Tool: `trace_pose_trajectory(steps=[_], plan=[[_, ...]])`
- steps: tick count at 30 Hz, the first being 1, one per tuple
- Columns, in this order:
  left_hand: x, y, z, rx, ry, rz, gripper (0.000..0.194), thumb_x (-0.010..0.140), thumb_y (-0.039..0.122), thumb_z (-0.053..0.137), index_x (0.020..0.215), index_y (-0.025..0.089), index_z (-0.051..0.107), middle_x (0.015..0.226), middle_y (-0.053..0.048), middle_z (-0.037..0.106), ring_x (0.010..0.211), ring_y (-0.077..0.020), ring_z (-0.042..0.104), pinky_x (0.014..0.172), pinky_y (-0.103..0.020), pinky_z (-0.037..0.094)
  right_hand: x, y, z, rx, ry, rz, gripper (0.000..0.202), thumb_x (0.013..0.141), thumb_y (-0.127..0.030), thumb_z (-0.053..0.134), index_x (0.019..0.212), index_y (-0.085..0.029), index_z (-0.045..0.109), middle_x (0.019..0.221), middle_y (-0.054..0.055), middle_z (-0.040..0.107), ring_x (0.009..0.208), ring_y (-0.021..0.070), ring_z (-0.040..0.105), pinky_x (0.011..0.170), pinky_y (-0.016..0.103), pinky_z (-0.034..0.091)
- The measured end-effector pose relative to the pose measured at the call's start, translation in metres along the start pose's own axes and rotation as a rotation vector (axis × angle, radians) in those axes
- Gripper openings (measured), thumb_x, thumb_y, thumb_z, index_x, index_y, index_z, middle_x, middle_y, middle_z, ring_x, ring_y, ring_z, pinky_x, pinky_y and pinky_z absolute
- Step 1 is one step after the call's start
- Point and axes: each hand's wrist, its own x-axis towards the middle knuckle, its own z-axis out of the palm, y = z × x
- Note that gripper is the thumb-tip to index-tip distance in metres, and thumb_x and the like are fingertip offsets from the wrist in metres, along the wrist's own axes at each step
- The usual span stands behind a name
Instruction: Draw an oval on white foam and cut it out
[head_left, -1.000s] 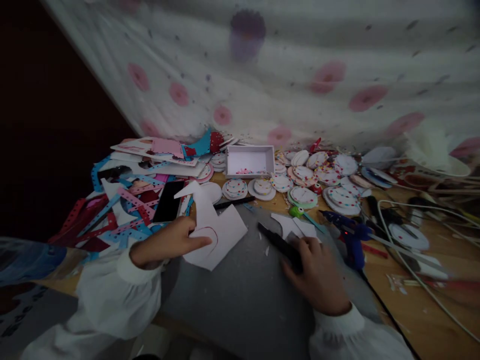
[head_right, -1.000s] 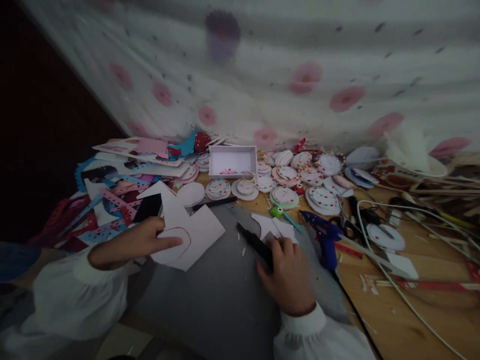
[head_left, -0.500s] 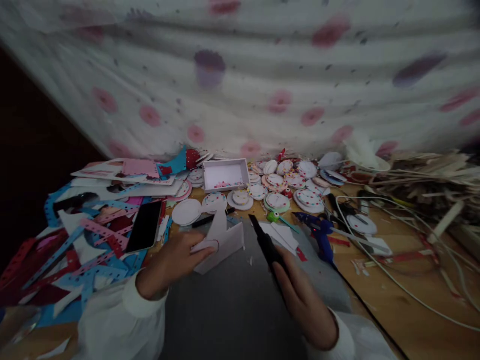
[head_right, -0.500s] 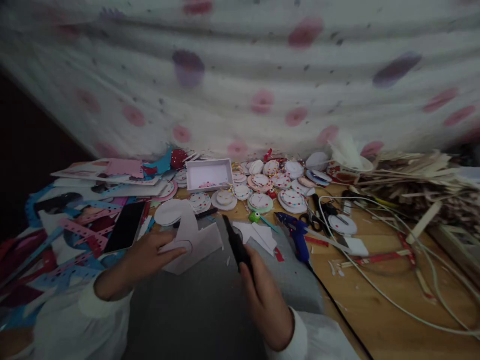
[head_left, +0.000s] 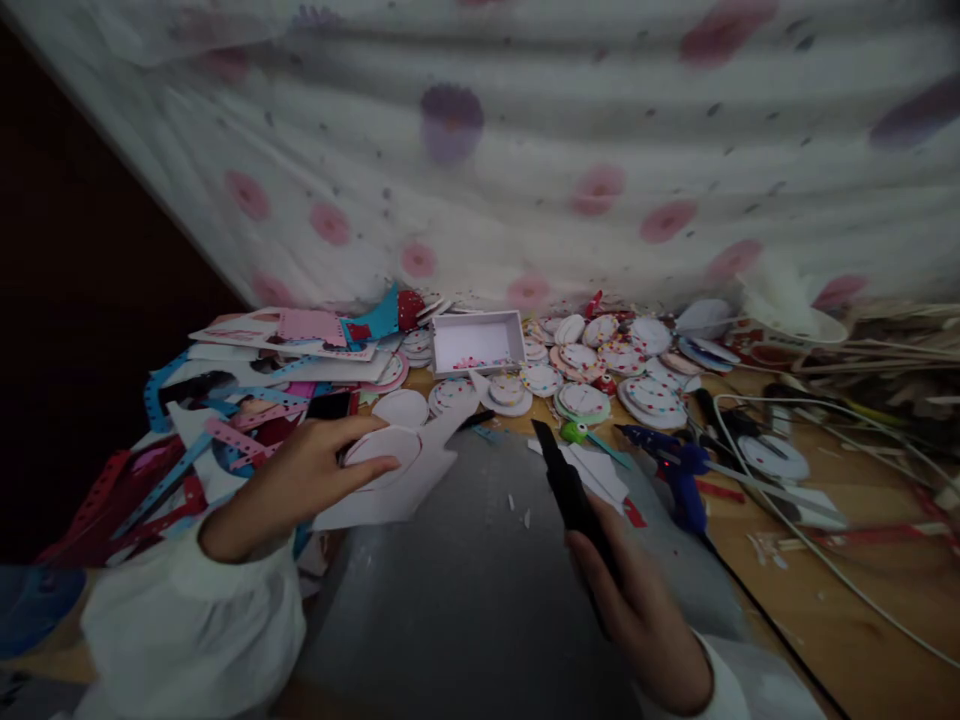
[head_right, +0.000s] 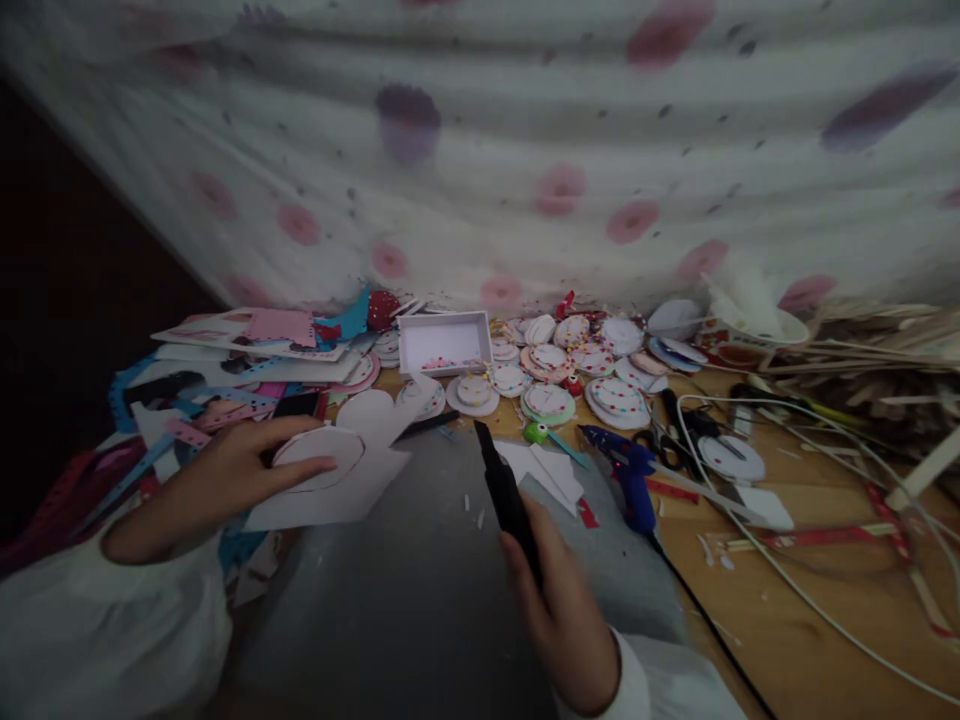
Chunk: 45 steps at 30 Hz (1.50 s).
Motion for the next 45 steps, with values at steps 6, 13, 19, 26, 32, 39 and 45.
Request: trace_pose_trajectory(steps=[6, 13, 19, 26, 32, 39, 45], plan=[[0.039, 0.029, 0.015, 0.319, -0.292, 0.185, 0.022, 0.086, 0.037, 0.053, 0.094, 0.022, 0.066, 0.083, -0.003, 0.066, 0.078, -0.0199, 0.061, 0.063, -0.024, 0.036, 0.003, -0.011, 0.007, -0.031, -0.059, -0.004, 0.029, 0.096, -0.031, 0.040, 0.123, -0.020, 0.046, 0.101, 0.012, 0.070, 0.087, 0.0235, 0.069, 0.071, 0.032, 0.055], [0.041, 0.022, 0.050, 0.422, -0.231, 0.176, 0.029, 0.095, 0.040, 0.037, 0.106, 0.020, 0.054, 0.091, -0.007, 0.064, 0.085, -0.0248, 0.063, 0.066, -0.028, 0.038, 0.017, -0.016, 0.014, -0.024, -0.158, 0.093, 0.024, 0.095, -0.034, 0.041, 0.110, -0.020, 0.052, 0.086, 0.011, 0.071, 0.073, 0.0251, 0.069, 0.061, 0.034, 0.052], [0.034, 0.032, 0.050, 0.393, -0.254, 0.146, 0.021, 0.096, 0.036, 0.033, 0.099, 0.020, 0.047, 0.078, -0.004, 0.062, 0.075, -0.0247, 0.063, 0.060, -0.029, 0.034, 0.034, -0.022, 0.023, 0.026, -0.227, 0.084, 0.034, 0.094, -0.029, 0.041, 0.124, -0.018, 0.051, 0.099, 0.013, 0.071, 0.085, 0.0274, 0.070, 0.071, 0.037, 0.053], [0.032, 0.038, 0.049, 0.360, -0.244, 0.146, 0.018, 0.096, 0.035, 0.033, 0.095, 0.021, 0.045, 0.071, -0.002, 0.058, 0.069, -0.0234, 0.062, 0.056, -0.028, 0.030, 0.032, -0.027, 0.025, 0.072, -0.266, 0.091, 0.055, 0.094, -0.028, 0.040, 0.148, -0.022, 0.031, 0.112, 0.014, 0.070, 0.086, 0.0309, 0.071, 0.074, 0.044, 0.055], [0.034, 0.037, 0.051, 0.369, -0.246, 0.137, 0.015, 0.095, 0.031, 0.034, 0.098, 0.021, 0.044, 0.065, 0.000, 0.055, 0.064, -0.0220, 0.060, 0.054, -0.027, 0.028, 0.032, -0.029, 0.023, 0.009, -0.278, 0.066, 0.056, 0.093, -0.024, 0.040, 0.148, -0.019, 0.032, 0.106, 0.015, 0.072, 0.084, 0.0317, 0.071, 0.068, 0.042, 0.055], [0.034, 0.039, 0.051, 0.396, -0.251, 0.131, 0.013, 0.095, 0.030, 0.035, 0.099, 0.021, 0.043, 0.065, 0.000, 0.055, 0.063, -0.0220, 0.060, 0.053, -0.026, 0.028, 0.035, -0.036, 0.023, -0.178, -0.320, 0.075, 0.061, 0.090, -0.018, 0.044, 0.149, -0.019, 0.029, 0.101, 0.014, 0.073, 0.077, 0.0282, 0.072, 0.062, 0.036, 0.054], [0.035, 0.037, 0.052, 0.400, -0.251, 0.144, 0.011, 0.096, 0.030, 0.036, 0.094, 0.021, 0.042, 0.067, 0.000, 0.056, 0.066, -0.0231, 0.062, 0.054, -0.028, 0.029, 0.042, -0.045, 0.017, -0.339, -0.413, 0.103, 0.062, 0.091, -0.016, 0.046, 0.150, -0.020, 0.025, 0.097, 0.011, 0.074, 0.072, 0.0269, 0.072, 0.056, 0.032, 0.050]])
